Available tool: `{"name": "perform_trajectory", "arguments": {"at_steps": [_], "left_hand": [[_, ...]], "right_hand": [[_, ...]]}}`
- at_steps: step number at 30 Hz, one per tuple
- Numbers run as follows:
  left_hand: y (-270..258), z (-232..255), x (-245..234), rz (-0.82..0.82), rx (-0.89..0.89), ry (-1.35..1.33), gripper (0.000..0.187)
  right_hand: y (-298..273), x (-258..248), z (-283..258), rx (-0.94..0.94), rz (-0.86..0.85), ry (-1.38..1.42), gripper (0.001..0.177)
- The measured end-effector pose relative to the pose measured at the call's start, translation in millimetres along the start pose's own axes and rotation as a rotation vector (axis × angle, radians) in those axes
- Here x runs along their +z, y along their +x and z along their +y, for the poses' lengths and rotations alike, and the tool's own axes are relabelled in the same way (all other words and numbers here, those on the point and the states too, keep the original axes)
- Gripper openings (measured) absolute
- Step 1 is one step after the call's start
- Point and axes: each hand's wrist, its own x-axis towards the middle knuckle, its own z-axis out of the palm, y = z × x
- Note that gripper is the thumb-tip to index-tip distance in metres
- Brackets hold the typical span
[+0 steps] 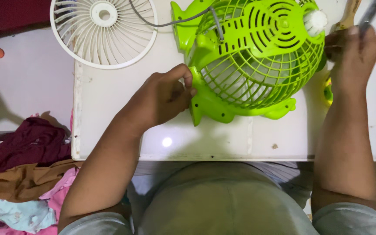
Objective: The person uses a screwdriver to remove screws from a green frog-shaped electric fan, detaching the front grille and exposing the fan blades. The person continues to unscrew and remove components from the fan's interior.
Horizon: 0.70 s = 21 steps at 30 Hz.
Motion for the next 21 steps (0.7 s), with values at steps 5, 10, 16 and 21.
{"name": "perform_trajectory", "arguments": {"at_steps": [5,10,16,21], "left_hand": [[3,0,1,-0.029,-0.061,0.077,0.015],[4,2,1,-0.032,-0.072,0.14,0.015],[3,1,2,-0.016,-0.023,0.113,0.015],[4,0,3,-0.01,-0.008,0.143,0.019]], "right_hand": [[-10,-12,11,-0.172,0.235,0.165,0.036],[-46,-24,25,-0.208,0.307,0.26,0.034],[-79,-27,13,-0.202,0.322,0.481,0.026],[-96,-25,2,-0.393,0.323,0.408,0.034]]}}
